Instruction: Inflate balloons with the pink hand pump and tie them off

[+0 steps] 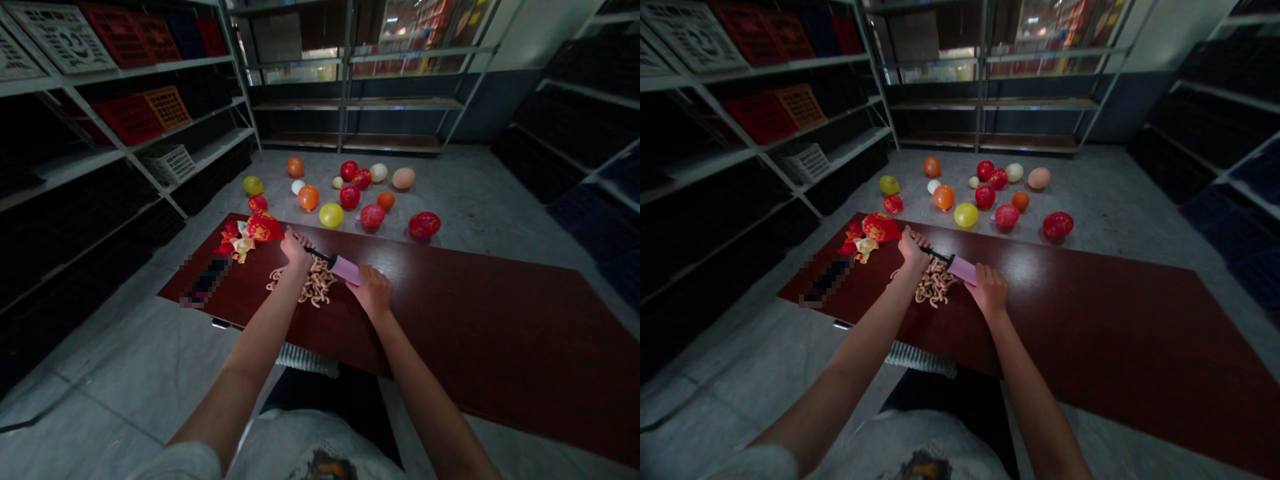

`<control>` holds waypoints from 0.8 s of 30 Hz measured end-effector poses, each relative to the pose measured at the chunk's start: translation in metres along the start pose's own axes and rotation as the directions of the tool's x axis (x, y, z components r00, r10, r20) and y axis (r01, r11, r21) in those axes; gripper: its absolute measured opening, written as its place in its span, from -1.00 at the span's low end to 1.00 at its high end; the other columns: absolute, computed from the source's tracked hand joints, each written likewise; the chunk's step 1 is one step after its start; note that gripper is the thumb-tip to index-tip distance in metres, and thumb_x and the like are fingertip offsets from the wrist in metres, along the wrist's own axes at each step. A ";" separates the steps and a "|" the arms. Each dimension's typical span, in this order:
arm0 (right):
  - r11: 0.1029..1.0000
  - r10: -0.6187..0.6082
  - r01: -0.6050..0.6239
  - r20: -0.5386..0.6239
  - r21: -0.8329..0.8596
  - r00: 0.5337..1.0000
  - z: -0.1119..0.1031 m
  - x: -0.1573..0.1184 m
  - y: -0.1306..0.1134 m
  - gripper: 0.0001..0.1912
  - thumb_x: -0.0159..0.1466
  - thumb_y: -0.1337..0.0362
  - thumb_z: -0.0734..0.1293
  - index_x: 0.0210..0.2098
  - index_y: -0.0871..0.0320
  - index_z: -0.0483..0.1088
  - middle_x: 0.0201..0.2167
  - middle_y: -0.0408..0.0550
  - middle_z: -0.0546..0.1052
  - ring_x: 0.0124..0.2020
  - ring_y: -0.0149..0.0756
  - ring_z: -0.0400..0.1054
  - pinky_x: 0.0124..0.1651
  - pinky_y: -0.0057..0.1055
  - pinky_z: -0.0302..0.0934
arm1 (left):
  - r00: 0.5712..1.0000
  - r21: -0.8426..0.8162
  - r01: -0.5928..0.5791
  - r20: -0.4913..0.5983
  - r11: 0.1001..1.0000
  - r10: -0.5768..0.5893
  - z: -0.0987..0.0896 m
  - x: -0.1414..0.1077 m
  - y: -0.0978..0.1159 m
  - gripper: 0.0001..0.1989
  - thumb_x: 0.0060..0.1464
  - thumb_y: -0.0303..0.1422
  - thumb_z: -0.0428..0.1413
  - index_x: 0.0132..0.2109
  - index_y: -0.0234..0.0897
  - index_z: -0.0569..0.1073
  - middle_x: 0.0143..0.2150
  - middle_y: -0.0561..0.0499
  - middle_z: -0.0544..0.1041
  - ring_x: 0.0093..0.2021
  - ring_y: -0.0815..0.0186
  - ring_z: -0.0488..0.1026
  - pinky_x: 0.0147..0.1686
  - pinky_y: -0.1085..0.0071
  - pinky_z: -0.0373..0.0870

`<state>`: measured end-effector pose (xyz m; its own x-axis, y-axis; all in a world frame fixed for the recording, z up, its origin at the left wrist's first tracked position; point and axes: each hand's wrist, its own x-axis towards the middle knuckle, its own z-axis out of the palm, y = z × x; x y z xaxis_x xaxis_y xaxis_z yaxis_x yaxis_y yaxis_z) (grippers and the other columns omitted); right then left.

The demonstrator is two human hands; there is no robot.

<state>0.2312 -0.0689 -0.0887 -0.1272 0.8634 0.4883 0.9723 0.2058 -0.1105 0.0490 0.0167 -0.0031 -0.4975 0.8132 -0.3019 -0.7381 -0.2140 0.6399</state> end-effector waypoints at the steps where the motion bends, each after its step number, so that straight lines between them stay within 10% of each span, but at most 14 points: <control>1: 1.000 0.007 -0.007 0.008 0.001 1.000 -0.001 0.000 0.000 -0.65 0.22 0.15 0.40 -0.06 0.18 0.40 -0.29 0.02 0.55 -0.26 -0.15 0.37 -0.25 -0.31 0.02 | 1.000 0.009 0.003 0.005 1.000 -0.003 -0.001 -0.006 -0.012 -0.57 0.27 -0.25 0.03 -0.49 -0.22 0.02 -0.67 0.23 -0.04 -0.74 0.52 -0.05 -0.70 0.51 -0.10; 8: 1.000 0.023 -0.021 0.124 -0.016 0.992 -0.003 0.000 0.003 -0.59 0.26 0.13 0.35 0.05 0.18 0.38 -0.17 0.10 0.56 -0.16 -0.08 0.35 -0.15 -0.27 0.05 | 0.998 0.059 0.057 0.013 0.997 -0.058 -0.010 -0.020 -0.044 -0.51 0.22 -0.17 0.04 -0.50 -0.21 -0.07 -0.69 0.21 -0.06 -0.75 0.50 -0.06 -0.69 0.49 -0.06; 24: 0.998 -0.046 0.041 0.111 0.043 0.993 -0.003 -0.001 -0.001 -0.59 0.37 0.10 0.22 0.11 0.18 0.38 -0.14 0.09 0.56 -0.15 -0.07 0.35 -0.07 -0.23 0.08 | 1.000 0.019 -0.018 -0.013 1.000 0.018 -0.013 0.026 0.077 -0.63 0.30 -0.38 -0.08 -0.47 -0.24 -0.03 -0.67 0.23 -0.08 -0.74 0.52 -0.10 -0.68 0.55 -0.10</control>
<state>0.2310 -0.0710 -0.0862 -0.1926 0.8987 0.3940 0.9570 0.2608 -0.1270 -0.0264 0.0146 0.0292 -0.5166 0.8020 -0.3000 -0.7202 -0.2176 0.6587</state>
